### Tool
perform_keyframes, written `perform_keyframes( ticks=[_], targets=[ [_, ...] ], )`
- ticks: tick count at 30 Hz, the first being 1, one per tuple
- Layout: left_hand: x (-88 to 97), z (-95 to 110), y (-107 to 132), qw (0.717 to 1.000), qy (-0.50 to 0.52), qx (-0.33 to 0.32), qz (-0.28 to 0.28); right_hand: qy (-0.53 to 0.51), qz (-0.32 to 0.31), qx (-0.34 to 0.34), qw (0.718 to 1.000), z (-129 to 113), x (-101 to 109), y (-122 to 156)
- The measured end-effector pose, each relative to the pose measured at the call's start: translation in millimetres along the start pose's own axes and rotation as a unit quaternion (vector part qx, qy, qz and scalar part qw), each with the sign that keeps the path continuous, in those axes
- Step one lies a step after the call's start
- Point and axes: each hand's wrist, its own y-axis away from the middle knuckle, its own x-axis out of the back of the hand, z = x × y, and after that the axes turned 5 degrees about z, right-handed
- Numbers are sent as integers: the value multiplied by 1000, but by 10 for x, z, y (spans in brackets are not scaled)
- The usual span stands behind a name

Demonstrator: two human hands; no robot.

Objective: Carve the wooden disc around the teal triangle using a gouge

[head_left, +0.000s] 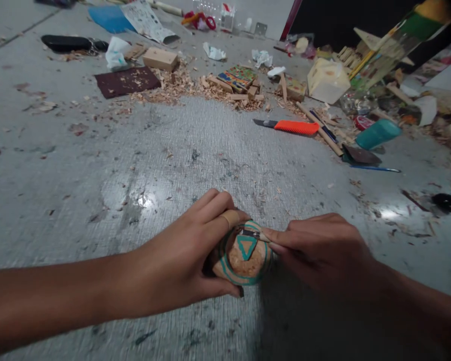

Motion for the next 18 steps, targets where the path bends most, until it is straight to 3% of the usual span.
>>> perform_keyframes(
  ticks=[7,11,14,16,18],
  targets=[
    [-32,-29,37,1000,7,5,21,-135,104,-52,984,-40,-147,71],
    [-31,-8,38,999,-6,10,35,-105,134,-76,982,-95,-109,99],
    [-7,42,16,998,27,39,50,-52,168,-132,976,-128,4,119],
    [51,73,-10,994,53,64,65,-22,186,-165,968,-143,72,137],
    [163,83,-42,995,10,58,76,-8,200,-184,962,-160,117,154]
  ],
)
